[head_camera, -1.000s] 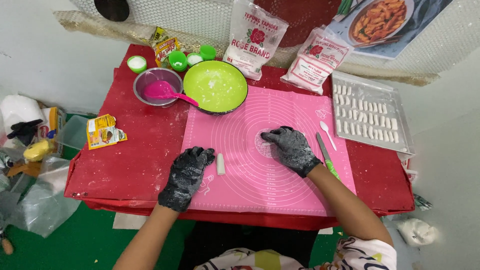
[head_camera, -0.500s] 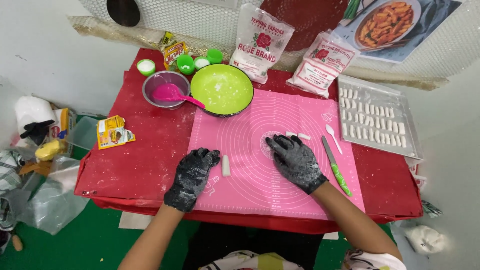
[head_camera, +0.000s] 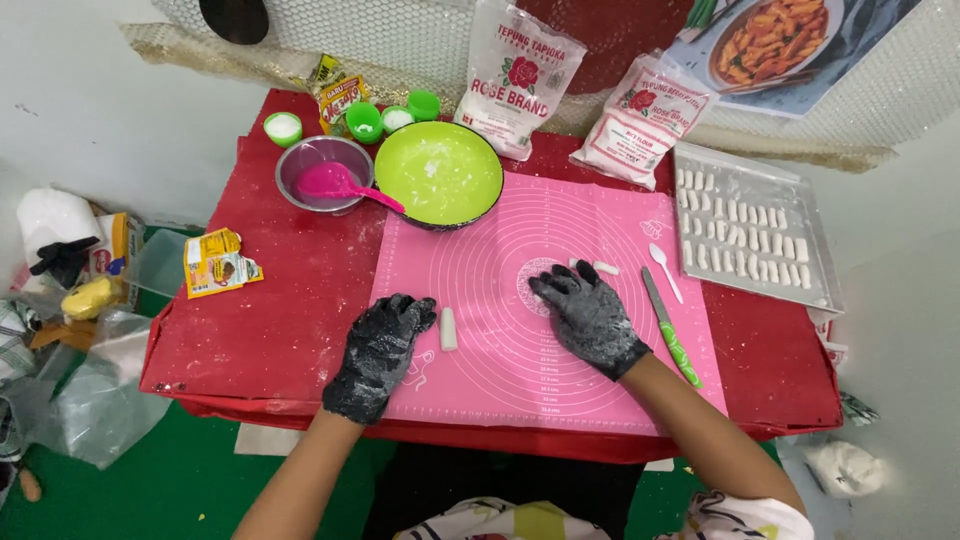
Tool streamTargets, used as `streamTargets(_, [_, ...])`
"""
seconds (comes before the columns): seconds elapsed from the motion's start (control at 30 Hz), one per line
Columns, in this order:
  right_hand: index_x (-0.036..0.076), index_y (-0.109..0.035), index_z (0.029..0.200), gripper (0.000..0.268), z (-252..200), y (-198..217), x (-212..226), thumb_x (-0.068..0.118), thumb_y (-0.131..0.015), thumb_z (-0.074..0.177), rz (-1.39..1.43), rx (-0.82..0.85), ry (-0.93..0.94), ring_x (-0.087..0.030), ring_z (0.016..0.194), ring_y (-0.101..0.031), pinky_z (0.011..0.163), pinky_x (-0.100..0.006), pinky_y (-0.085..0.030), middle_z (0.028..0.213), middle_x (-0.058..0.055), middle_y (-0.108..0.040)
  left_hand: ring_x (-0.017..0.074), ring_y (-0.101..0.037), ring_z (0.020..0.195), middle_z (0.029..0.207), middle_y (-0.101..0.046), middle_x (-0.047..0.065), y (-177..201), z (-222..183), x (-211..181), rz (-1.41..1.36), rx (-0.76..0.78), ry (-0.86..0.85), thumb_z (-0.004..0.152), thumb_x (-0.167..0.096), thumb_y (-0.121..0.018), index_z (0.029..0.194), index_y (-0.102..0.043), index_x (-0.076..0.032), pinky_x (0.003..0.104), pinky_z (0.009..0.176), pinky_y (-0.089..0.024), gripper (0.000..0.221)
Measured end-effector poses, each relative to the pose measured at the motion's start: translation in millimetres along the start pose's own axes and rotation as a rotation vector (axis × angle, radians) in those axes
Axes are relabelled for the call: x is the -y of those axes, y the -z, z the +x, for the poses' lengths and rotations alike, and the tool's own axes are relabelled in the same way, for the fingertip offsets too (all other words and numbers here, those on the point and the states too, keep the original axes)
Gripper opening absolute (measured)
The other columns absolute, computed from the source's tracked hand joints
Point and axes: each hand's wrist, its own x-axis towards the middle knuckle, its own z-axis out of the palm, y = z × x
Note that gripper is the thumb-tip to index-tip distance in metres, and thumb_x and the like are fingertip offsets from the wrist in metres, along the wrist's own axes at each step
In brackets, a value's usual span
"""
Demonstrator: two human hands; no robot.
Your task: Cutting a long roll of dough into small segments and shaping them into small cylinders on a silicone mat.
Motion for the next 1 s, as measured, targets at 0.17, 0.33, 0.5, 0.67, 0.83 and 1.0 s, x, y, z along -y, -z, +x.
streamTargets(0.17, [0.035,-0.050,0.149,0.070,-17.7,4.9,-9.7,0.023,-0.062,0.081,0.041,-0.034,-0.068,-0.018,0.140,-0.051,0.126,-0.044,-0.026,0.142,0.002,-0.060,0.0205,-0.067,0.092,0.099,-0.064,-0.004,-2.9,-1.4,-1.7,0.062,-0.071,-0.013,0.093,-0.024,-0.061,0.125,-0.066,-0.039,0.036,0.076,-0.060,0.036])
streamTargets(0.33, [0.029,-0.043,0.155,0.066,-19.6,27.9,17.9,0.034,-0.059,0.090,-0.024,-0.094,-0.014,-0.017,0.148,-0.040,0.128,-0.047,-0.012,0.155,0.000,-0.050,0.0234,-0.068,0.092,0.101,-0.065,0.000,-13.7,-4.2,-0.7,0.109,-0.160,-0.049,0.093,-0.023,-0.061,0.125,-0.067,-0.037,0.038,0.076,-0.061,0.035])
streamTargets(0.5, [0.028,-0.048,0.149,0.057,-17.8,26.6,28.4,0.053,-0.053,0.098,0.030,-0.035,-0.020,-0.020,0.148,-0.040,0.122,-0.058,-0.022,0.153,0.001,-0.051,0.0250,-0.068,0.096,0.108,-0.067,0.002,-27.9,-9.9,5.6,0.155,-0.219,-0.070,0.095,-0.022,-0.061,0.129,-0.066,-0.033,0.039,0.079,-0.060,0.036])
streamTargets(0.67, [0.030,-0.048,0.151,0.054,-13.5,38.9,12.6,0.042,-0.055,0.099,0.074,-0.063,-0.036,-0.019,0.144,-0.046,0.120,-0.058,-0.027,0.152,0.003,-0.054,0.0230,-0.068,0.091,0.100,-0.066,-0.003,-11.2,-5.0,3.4,0.103,-0.197,-0.059,0.094,-0.026,-0.060,0.127,-0.067,-0.038,0.038,0.075,-0.061,0.036])
streamTargets(0.83, [0.034,-0.042,0.155,0.069,-15.0,26.9,-8.2,0.026,-0.058,0.089,0.019,-0.047,-0.086,-0.012,0.142,-0.049,0.123,-0.054,-0.023,0.152,0.010,-0.053,0.0221,-0.068,0.094,0.103,-0.066,-0.004,-31.1,-7.3,11.1,0.090,-0.266,-0.080,0.091,-0.030,-0.062,0.125,-0.068,-0.038,0.037,0.076,-0.061,0.035])
streamTargets(1.0, [0.026,-0.045,0.153,0.076,-7.9,-1.6,-0.8,0.001,-0.058,0.082,0.082,-0.031,0.003,-0.023,0.142,-0.049,0.127,-0.058,-0.019,0.154,-0.001,-0.052,0.0263,-0.068,0.101,0.116,-0.069,0.004,-54.3,-11.6,15.0,0.194,-0.532,-0.131,0.099,-0.035,-0.060,0.128,-0.069,-0.032,0.039,0.084,-0.060,0.030])
